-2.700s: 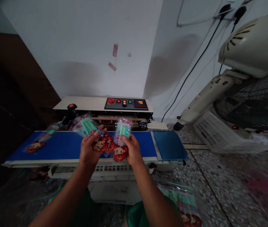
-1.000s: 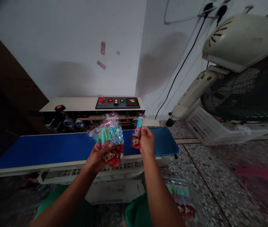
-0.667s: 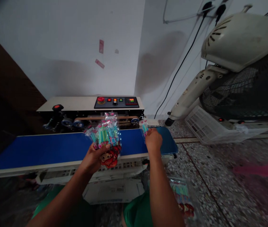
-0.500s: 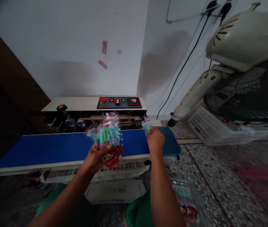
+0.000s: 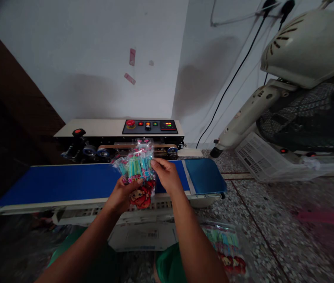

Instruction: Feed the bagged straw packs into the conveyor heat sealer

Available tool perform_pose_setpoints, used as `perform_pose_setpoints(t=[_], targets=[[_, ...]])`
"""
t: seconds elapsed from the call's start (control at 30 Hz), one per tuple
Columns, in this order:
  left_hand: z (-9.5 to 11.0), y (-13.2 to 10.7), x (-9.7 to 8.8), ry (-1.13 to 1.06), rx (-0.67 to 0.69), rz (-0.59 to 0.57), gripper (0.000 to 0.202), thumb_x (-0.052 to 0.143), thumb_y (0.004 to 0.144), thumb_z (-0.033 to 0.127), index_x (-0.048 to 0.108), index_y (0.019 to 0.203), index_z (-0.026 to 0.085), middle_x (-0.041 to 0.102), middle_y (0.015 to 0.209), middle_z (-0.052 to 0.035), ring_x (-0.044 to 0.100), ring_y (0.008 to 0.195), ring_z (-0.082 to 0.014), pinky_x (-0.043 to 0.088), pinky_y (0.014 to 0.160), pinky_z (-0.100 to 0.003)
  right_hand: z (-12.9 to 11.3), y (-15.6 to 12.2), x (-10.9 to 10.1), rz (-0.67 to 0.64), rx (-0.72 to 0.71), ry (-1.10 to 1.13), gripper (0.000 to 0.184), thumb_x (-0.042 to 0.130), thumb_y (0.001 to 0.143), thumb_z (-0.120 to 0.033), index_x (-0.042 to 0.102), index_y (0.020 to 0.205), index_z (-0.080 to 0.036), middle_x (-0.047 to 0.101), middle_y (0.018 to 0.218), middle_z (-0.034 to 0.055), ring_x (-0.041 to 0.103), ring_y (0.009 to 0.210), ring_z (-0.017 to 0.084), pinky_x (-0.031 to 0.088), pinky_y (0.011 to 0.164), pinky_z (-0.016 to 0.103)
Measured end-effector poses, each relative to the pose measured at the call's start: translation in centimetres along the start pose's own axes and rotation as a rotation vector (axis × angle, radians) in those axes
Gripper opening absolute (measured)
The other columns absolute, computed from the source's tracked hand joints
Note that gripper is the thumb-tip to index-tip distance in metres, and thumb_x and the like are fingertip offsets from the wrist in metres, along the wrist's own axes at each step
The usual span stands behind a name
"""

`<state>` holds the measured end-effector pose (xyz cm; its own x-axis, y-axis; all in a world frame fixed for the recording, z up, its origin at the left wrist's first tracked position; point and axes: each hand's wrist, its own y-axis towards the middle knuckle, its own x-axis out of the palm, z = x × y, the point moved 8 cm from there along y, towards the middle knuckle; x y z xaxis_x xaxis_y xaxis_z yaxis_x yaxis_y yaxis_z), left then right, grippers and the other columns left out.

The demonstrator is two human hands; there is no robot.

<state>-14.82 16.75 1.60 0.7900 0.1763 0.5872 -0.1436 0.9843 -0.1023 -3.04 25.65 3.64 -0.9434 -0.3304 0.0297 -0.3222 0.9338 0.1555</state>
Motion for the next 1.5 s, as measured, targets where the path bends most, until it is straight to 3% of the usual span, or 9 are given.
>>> perform_pose_setpoints(t=[0.4,0.53,0.67,0.77,0.87,1.07,1.2,1.37,1.5], targets=[[-0.7,0.4,-0.2,0.005,-0.009,0.074,0.035,0.079,0.063,0.024,0.065,0.094,0.014,0.072,0.08,-0.0065,0.068,0.069,-0.0197,0.053,0.068,-0.031,-2.9,-2.1,-1.6,0.443,-0.21,-0.181,0.036,0.052,0.084,-0.044,0.07,0.094,-0.014,0.067,0.08,0.0032,0.058,0.076,0.016,0.044,0.07,0.026],[-1.1,0.4,-0.6,0.058,-0.026,0.064,0.026,0.076,0.067,0.026,0.065,0.086,0.012,0.071,0.071,-0.0061,0.066,0.061,-0.0183,0.052,0.058,-0.028,-2.9,-1.9,-4.6,0.639,-0.237,-0.188,0.041,0.047,0.085,-0.048,0.067,0.093,-0.013,0.066,0.079,0.0037,0.056,0.073,0.015,0.044,0.067,0.025],[-0.8,0.3,-0.7,0.048,-0.027,0.039,0.028,0.076,0.067,0.025,0.065,0.089,0.011,0.071,0.077,-0.0084,0.067,0.063,-0.0202,0.053,0.06,-0.031,-2.3,-1.0,-9.4,0.679,-0.193,-0.499,0.039,0.047,0.085,-0.046,0.067,0.094,-0.014,0.068,0.08,0.006,0.058,0.072,0.017,0.042,0.067,0.025],[-0.7,0.1,-0.6,0.055,-0.065,0.023,0.029,0.076,0.066,0.026,0.066,0.089,0.011,0.071,0.075,-0.0087,0.066,0.06,-0.0198,0.052,0.056,-0.03,-1.4,-0.5,-12.9,0.685,-0.052,-0.851,0.034,0.047,0.084,-0.039,0.068,0.091,-0.014,0.069,0.082,0.01,0.06,0.075,0.02,0.04,0.069,0.027],[-0.7,0.0,-0.7,0.051,-0.101,0.057,0.033,0.079,0.062,0.026,0.067,0.089,0.011,0.072,0.076,-0.0097,0.067,0.063,-0.0215,0.053,0.058,-0.031,0.1,0.2,-13.9,0.59,0.137,-1.11,0.032,0.044,0.086,-0.034,0.069,0.091,-0.014,0.07,0.082,0.0124,0.062,0.076,0.022,0.038,0.067,0.028],[-0.9,-0.3,-1.1,0.06,-0.123,0.091,0.037,0.081,0.058,0.026,0.068,0.089,0.012,0.073,0.078,-0.0104,0.069,0.066,-0.024,0.055,0.066,-0.036,1.2,2.0,-11.0,0.487,0.215,-1.231,0.032,0.041,0.088,-0.029,0.067,0.096,-0.012,0.069,0.084,0.0134,0.062,0.08,0.022,0.036,0.067,0.028],[-0.7,-0.4,-1.2,0.06,-0.123,0.083,0.038,0.081,0.058,0.026,0.067,0.09,0.012,0.073,0.078,-0.0091,0.068,0.064,-0.0213,0.055,0.067,-0.034,0.2,2.7,-7.8,0.395,0.05,-1.131,0.032,0.041,0.089,-0.03,0.065,0.1,-0.011,0.068,0.093,0.0149,0.061,0.087,0.023,0.038,0.076,0.03],[-0.4,-0.2,-0.9,0.046,-0.072,0.039,0.036,0.078,0.063,0.023,0.065,0.095,0.012,0.072,0.082,-0.0085,0.068,0.07,-0.0215,0.054,0.07,-0.034,-1.0,1.7,-2.5,0.166,-0.048,-0.354,0.045,0.044,0.086,-0.054,0.067,0.098,-0.018,0.069,0.09,0.0063,0.061,0.083,0.019,0.043,0.076,0.028],[-0.5,-0.2,-0.8,0.044,-0.057,0.021,0.032,0.076,0.066,0.021,0.065,0.095,0.013,0.072,0.082,-0.0077,0.068,0.07,-0.0214,0.055,0.069,-0.035,-0.7,1.0,0.5,0.1,-0.007,0.135,0.033,0.064,0.074,-0.05,0.069,0.087,-0.02,0.069,0.084,0.001,0.06,0.077,0.016,0.045,0.072,0.028]])
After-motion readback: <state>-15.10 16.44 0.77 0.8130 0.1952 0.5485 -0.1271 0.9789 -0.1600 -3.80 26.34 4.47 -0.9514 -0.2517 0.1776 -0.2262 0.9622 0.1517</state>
